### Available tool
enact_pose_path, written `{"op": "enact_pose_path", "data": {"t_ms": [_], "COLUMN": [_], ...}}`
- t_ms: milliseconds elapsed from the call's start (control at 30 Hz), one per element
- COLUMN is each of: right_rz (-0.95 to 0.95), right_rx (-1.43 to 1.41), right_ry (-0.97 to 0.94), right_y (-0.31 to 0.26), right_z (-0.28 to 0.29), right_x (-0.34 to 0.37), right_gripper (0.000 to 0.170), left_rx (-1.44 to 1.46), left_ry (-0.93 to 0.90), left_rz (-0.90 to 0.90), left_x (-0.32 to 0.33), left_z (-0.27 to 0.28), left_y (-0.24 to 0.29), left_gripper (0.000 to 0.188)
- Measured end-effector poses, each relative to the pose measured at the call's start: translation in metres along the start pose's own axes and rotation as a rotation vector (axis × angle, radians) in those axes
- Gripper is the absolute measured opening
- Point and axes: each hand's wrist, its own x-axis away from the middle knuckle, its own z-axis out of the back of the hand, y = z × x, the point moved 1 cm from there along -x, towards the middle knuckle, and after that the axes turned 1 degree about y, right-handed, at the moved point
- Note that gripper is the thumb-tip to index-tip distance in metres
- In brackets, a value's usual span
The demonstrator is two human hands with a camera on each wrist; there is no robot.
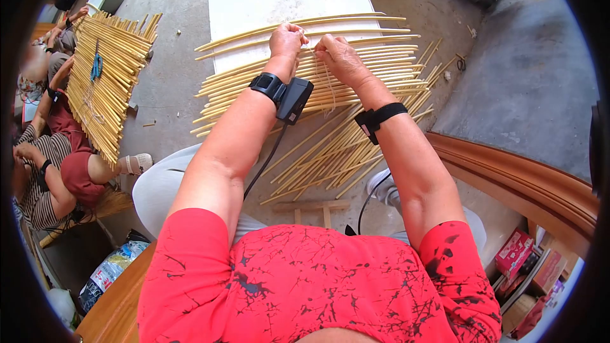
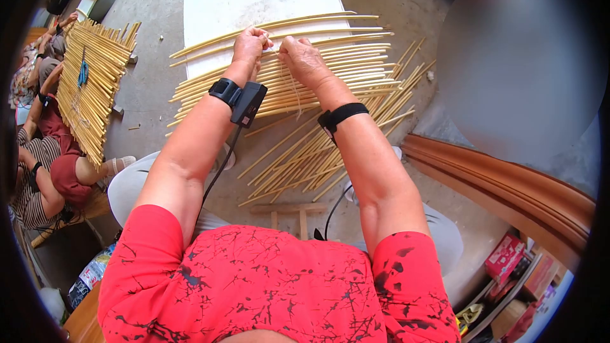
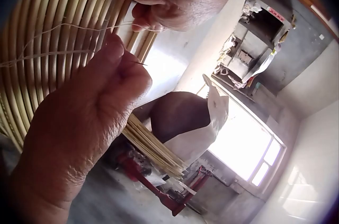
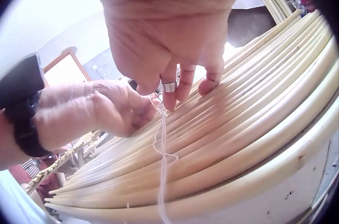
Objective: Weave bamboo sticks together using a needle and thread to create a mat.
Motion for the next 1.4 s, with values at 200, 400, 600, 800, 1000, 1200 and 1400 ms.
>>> {"op": "enact_pose_path", "data": {"t_ms": [200,400,600,800,1000,1200,1400], "right_rz": [-0.007,0.009,-0.057,-0.038,-0.026,0.001,-0.254], "right_rx": [0.060,0.087,-0.032,0.025,0.103,-0.055,-1.072], "right_ry": [-0.021,-0.021,0.051,-0.024,-0.036,0.066,0.319], "right_y": [-0.001,-0.008,0.002,-0.001,-0.005,-0.001,-0.052], "right_z": [-0.002,0.001,-0.003,-0.001,-0.002,0.001,0.117], "right_x": [-0.002,-0.001,-0.007,-0.008,-0.006,-0.003,0.015], "right_gripper": [0.013,0.013,0.016,0.016,0.011,0.011,0.014], "left_rx": [0.037,0.076,0.038,0.128,0.051,0.036,-0.019], "left_ry": [0.000,0.037,0.014,0.046,0.050,0.002,-0.125], "left_rz": [0.022,0.037,0.020,0.019,0.085,0.089,0.103], "left_x": [0.005,0.004,0.002,0.008,0.013,0.005,-0.008], "left_z": [-0.001,0.000,0.000,-0.001,-0.001,-0.002,0.004], "left_y": [0.005,0.003,0.002,0.012,0.017,0.017,0.023], "left_gripper": [0.004,0.005,0.004,0.004,0.005,0.006,0.005]}}
